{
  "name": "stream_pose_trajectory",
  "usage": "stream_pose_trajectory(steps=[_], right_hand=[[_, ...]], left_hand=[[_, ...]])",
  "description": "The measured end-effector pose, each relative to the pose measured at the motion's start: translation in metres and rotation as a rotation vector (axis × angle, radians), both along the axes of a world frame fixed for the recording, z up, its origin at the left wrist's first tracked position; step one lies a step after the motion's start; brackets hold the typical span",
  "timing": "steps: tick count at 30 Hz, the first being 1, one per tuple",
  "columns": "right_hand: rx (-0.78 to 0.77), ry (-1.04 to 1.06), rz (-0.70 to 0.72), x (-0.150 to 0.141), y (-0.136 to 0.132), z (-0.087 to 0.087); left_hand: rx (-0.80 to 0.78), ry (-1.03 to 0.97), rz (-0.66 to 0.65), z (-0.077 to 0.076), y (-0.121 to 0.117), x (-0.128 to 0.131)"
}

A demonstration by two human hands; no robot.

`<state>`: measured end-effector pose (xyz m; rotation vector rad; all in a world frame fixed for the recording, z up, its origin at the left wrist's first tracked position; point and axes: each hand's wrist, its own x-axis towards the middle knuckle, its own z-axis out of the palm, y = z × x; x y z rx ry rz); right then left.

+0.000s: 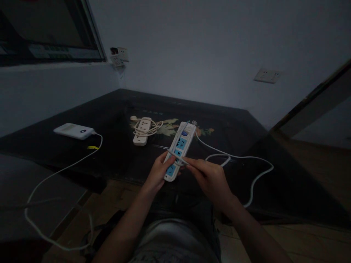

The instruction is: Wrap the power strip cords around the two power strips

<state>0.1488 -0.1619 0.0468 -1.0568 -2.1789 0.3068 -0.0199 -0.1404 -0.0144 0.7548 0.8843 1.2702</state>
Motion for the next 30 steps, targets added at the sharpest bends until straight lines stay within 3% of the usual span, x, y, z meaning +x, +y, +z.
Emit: stream_pose_trajectory(steps=[11, 18, 24, 30], right_hand=[[-0.076, 0.306, -0.055, 0.002, 0.0, -0.026], [-0.026, 0.239, -0.016, 0.004, 0.001, -0.033], [0.072, 0.172, -0.023, 0.006, 0.002, -0.041], [0.361, 0.115, -0.071, 0.001, 0.004, -0.055]], left_hand=[[0.024, -0.054, -0.025, 0.002, -0.007, 0.009], [0.007, -0.107, -0.063, 0.001, -0.008, 0.008], [-0.038, -0.197, -0.122, 0.002, -0.007, 0.01], [-0.055, -0.203, -0.089, -0.001, -0.006, 0.011]])
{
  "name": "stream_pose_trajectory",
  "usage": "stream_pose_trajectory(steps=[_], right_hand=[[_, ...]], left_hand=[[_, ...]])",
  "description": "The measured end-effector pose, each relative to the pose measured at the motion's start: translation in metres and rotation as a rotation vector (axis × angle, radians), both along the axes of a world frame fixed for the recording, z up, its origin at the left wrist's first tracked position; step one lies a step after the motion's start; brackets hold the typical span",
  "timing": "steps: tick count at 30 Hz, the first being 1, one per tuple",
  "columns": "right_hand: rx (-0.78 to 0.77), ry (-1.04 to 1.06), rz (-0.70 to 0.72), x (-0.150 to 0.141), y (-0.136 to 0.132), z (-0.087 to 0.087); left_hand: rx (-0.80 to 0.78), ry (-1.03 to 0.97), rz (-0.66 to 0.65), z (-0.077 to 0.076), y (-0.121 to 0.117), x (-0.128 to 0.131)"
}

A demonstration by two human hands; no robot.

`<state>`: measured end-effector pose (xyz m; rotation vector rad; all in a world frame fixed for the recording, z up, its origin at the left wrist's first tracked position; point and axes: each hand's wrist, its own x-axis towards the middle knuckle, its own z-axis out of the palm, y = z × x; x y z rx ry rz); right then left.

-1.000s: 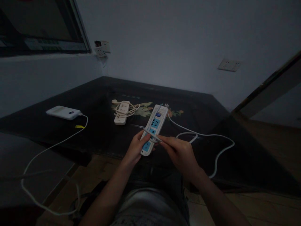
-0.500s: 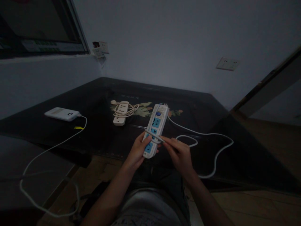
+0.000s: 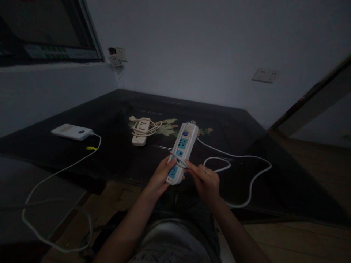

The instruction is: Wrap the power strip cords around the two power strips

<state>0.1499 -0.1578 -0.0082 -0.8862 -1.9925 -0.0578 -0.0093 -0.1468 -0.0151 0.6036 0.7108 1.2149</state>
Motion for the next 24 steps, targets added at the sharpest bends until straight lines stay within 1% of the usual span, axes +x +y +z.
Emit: stream_pose_trajectory(steps=[4, 11, 16, 21, 24], right_hand=[[0.079, -0.036, -0.029, -0.001, 0.0, -0.006], [0.143, -0.087, -0.009, 0.001, 0.003, -0.013], [0.144, -0.132, 0.012, 0.001, 0.005, -0.011], [0.149, -0.173, 0.004, 0.0, 0.006, -0.007], [0.15, -0.182, 0.009, 0.0, 0.006, -0.007]], left_hand=[[-0.001, 0.033, 0.023, -0.001, 0.0, -0.001], [-0.014, 0.042, 0.044, 0.0, 0.0, -0.002], [-0.047, 0.07, 0.062, -0.002, 0.003, -0.003], [-0.064, 0.093, 0.092, 0.002, 0.002, -0.005], [-0.058, 0.108, 0.083, 0.003, 0.001, -0.006]])
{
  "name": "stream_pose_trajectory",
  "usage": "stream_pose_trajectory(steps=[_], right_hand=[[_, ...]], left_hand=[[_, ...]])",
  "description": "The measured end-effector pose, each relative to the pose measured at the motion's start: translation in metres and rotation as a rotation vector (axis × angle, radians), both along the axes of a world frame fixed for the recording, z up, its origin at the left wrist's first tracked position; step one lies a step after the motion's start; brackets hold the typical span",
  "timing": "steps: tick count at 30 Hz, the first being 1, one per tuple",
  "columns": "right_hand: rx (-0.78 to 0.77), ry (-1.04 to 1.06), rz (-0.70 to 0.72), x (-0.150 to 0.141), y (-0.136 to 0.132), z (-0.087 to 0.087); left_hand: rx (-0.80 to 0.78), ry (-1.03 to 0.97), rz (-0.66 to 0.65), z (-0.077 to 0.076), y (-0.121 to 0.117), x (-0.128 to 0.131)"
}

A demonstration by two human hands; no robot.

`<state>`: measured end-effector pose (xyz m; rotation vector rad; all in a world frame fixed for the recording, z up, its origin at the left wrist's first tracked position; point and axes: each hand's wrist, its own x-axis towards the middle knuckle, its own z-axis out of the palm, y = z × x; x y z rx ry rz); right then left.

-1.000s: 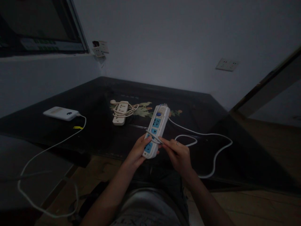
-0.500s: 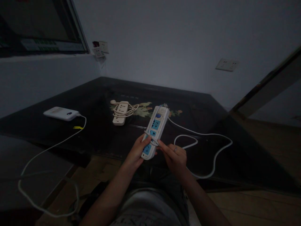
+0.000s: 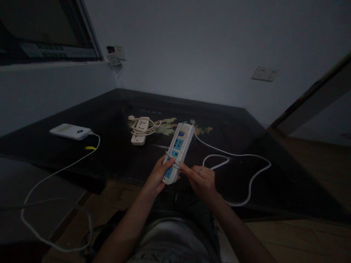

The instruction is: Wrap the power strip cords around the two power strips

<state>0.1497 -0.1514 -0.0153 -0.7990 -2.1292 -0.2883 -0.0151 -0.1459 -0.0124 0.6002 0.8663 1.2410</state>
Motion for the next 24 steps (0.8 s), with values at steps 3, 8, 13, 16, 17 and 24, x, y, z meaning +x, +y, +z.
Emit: stream_pose_trajectory(steps=[3, 8, 13, 16, 17, 24], right_hand=[[-0.031, 0.037, 0.015, -0.001, -0.001, 0.0], [-0.244, 0.169, 0.075, 0.002, -0.003, 0.008], [-0.484, 0.048, 0.044, 0.02, 0.0, 0.023], [-0.698, -0.116, 0.116, 0.036, 0.005, 0.035], [-0.773, -0.144, 0.149, 0.042, 0.007, 0.04], [-1.111, -0.052, 0.231, 0.083, 0.03, 0.056]], left_hand=[[0.036, -0.005, -0.011, -0.002, -0.001, 0.001], [0.115, -0.006, 0.004, -0.005, -0.002, 0.003], [0.149, 0.022, 0.024, 0.0, -0.003, -0.001], [0.165, 0.021, 0.025, 0.005, -0.004, -0.005], [0.166, 0.012, 0.024, 0.006, -0.004, -0.006], [0.195, -0.034, 0.033, 0.014, -0.006, -0.017]])
